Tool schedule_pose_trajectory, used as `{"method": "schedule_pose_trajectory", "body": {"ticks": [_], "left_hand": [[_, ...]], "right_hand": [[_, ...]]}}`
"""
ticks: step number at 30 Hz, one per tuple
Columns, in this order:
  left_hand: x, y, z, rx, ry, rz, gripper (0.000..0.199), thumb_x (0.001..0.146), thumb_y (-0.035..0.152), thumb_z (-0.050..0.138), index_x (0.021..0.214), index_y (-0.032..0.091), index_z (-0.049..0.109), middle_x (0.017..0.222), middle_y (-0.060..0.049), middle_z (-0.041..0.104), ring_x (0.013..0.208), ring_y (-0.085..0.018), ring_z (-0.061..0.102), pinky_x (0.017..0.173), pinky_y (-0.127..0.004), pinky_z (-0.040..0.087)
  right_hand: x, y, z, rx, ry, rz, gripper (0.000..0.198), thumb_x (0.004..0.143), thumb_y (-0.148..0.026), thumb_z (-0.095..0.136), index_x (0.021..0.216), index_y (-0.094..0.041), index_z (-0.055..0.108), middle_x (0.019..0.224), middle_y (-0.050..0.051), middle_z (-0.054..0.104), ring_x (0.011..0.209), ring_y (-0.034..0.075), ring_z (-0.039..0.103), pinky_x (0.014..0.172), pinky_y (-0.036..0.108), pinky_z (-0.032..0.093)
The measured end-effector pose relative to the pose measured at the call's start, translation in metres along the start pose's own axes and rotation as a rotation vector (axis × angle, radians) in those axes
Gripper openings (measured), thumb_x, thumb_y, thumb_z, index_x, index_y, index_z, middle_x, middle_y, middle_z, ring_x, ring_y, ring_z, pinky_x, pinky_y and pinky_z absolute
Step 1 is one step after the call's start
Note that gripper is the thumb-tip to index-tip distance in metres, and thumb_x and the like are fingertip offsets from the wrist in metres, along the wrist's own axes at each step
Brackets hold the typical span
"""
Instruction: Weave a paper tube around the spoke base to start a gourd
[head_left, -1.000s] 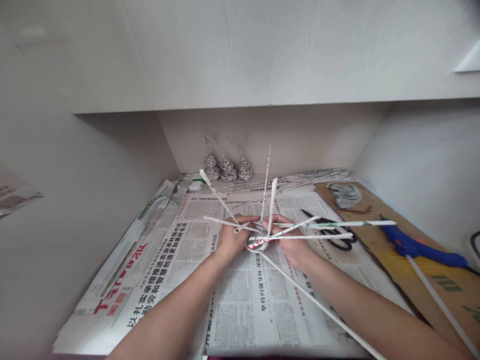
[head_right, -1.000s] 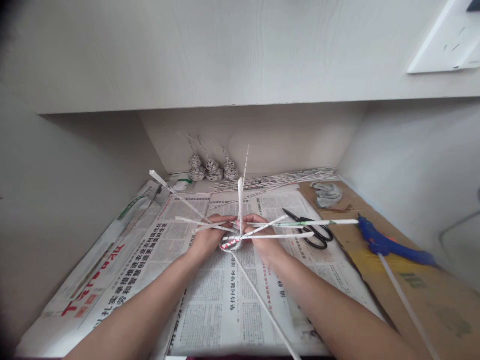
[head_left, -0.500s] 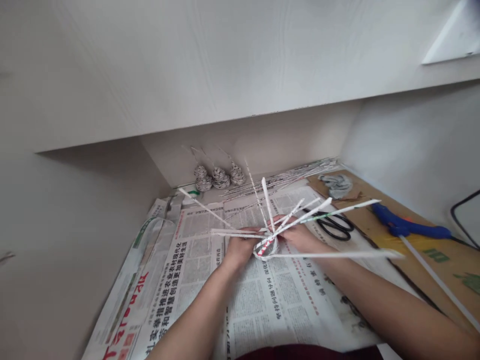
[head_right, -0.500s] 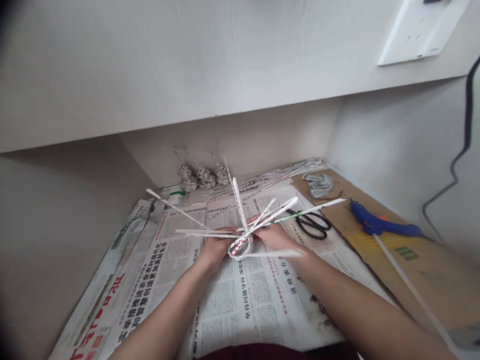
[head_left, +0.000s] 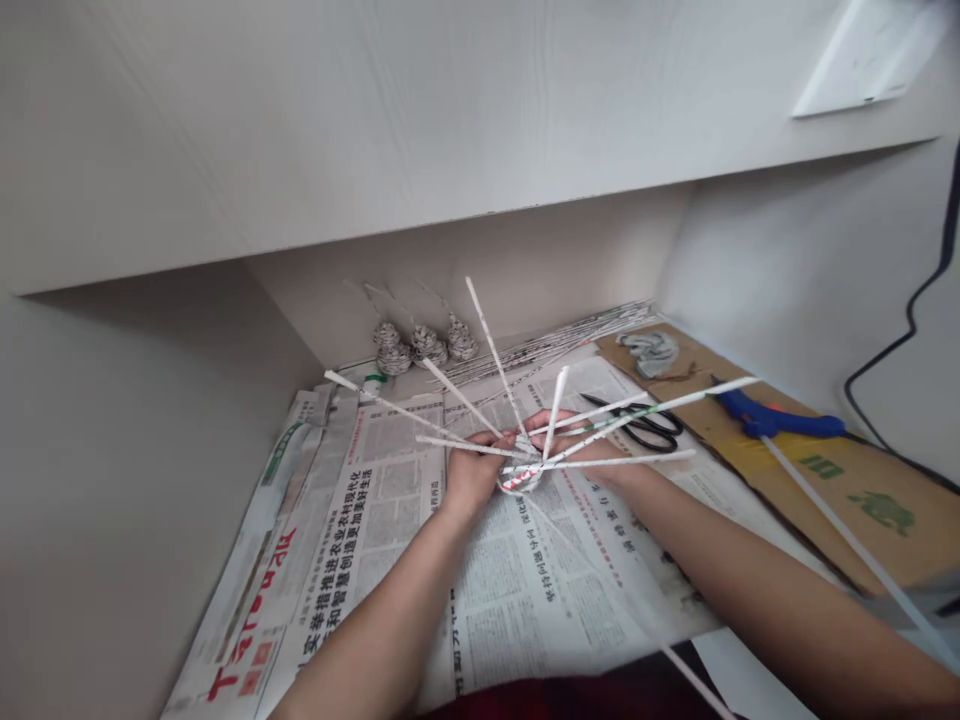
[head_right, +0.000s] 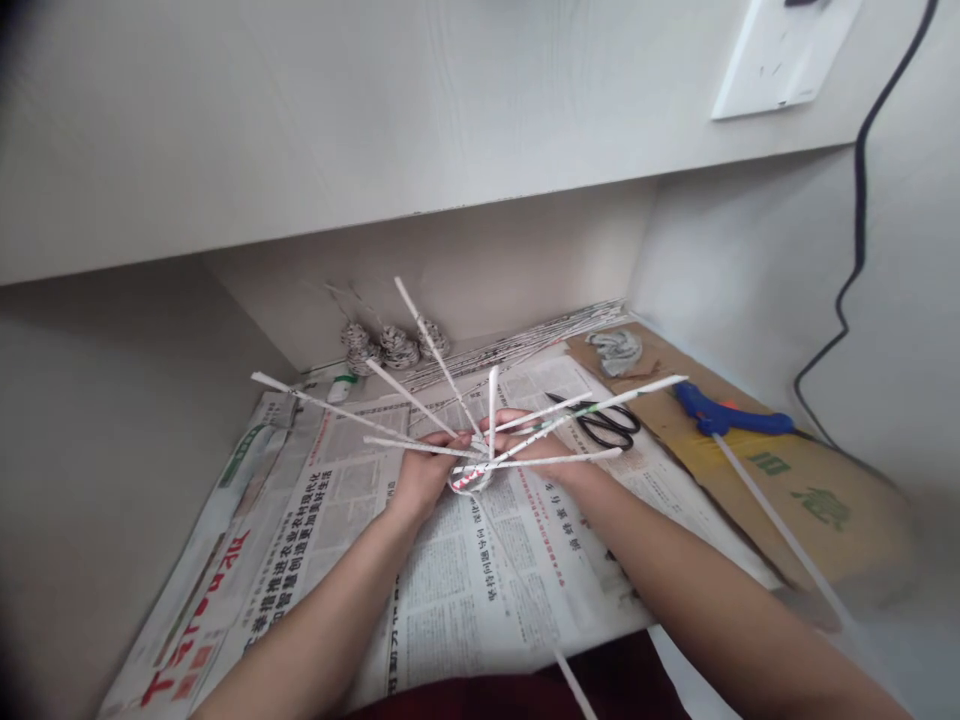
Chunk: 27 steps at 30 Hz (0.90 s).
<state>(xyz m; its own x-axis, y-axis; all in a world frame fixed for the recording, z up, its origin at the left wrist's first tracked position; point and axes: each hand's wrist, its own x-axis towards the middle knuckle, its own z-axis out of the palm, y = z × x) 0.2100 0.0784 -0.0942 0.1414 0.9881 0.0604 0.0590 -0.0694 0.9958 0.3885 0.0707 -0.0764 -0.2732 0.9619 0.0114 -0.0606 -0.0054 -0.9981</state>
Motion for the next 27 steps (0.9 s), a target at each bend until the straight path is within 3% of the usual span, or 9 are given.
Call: {"method": "schedule_pose_trajectory", "body": {"ticks": [6, 14, 18, 23, 27], "left_hand": [[-0.004, 0.006, 0.001, -0.007, 0.064, 0.056, 0.030, 0.066, 0.038, 0.066, 0.083, 0.014, 0.070, 0.080, -0.007, 0.070, 0.074, -0.020, 0.062, 0.069, -0.029, 0.047], [-0.004, 0.005, 0.009, 0.016, 0.077, 0.046, 0.028, 0.064, 0.037, 0.067, 0.079, 0.013, 0.069, 0.074, -0.006, 0.069, 0.067, -0.017, 0.061, 0.064, -0.027, 0.046], [-0.001, 0.010, 0.013, 0.121, 0.051, -0.035, 0.029, 0.065, 0.039, 0.066, 0.078, 0.014, 0.070, 0.065, -0.004, 0.067, 0.057, -0.015, 0.058, 0.055, -0.025, 0.044], [0.000, 0.014, 0.023, 0.160, 0.144, 0.007, 0.025, 0.064, 0.036, 0.068, 0.077, 0.015, 0.070, 0.073, -0.006, 0.070, 0.066, -0.017, 0.062, 0.062, -0.026, 0.047], [-0.003, 0.011, 0.028, 0.197, 0.254, 0.058, 0.020, 0.063, 0.030, 0.067, 0.075, 0.014, 0.069, 0.072, -0.007, 0.069, 0.067, -0.018, 0.063, 0.064, -0.028, 0.047]], "right_hand": [[0.008, 0.015, 0.010, 0.044, 0.091, -0.013, 0.028, 0.064, -0.034, 0.072, 0.085, -0.018, 0.064, 0.074, 0.003, 0.067, 0.062, 0.017, 0.061, 0.059, 0.029, 0.048], [0.010, 0.023, -0.003, -0.208, 0.085, -0.122, 0.018, 0.072, -0.037, 0.060, 0.074, -0.020, 0.061, 0.067, 0.001, 0.063, 0.059, 0.015, 0.057, 0.054, 0.026, 0.045], [0.009, 0.020, -0.006, -0.382, 0.173, -0.185, 0.020, 0.074, -0.038, 0.056, 0.073, -0.019, 0.060, 0.064, 0.001, 0.062, 0.060, 0.016, 0.057, 0.053, 0.025, 0.043], [0.011, 0.019, -0.005, -0.443, 0.249, -0.233, 0.016, 0.074, -0.033, 0.055, 0.073, -0.018, 0.061, 0.067, 0.002, 0.064, 0.062, 0.016, 0.059, 0.057, 0.026, 0.044], [0.012, 0.019, -0.004, -0.383, 0.193, -0.211, 0.017, 0.070, -0.033, 0.060, 0.077, -0.017, 0.063, 0.069, 0.003, 0.066, 0.063, 0.017, 0.060, 0.058, 0.028, 0.045]]}}
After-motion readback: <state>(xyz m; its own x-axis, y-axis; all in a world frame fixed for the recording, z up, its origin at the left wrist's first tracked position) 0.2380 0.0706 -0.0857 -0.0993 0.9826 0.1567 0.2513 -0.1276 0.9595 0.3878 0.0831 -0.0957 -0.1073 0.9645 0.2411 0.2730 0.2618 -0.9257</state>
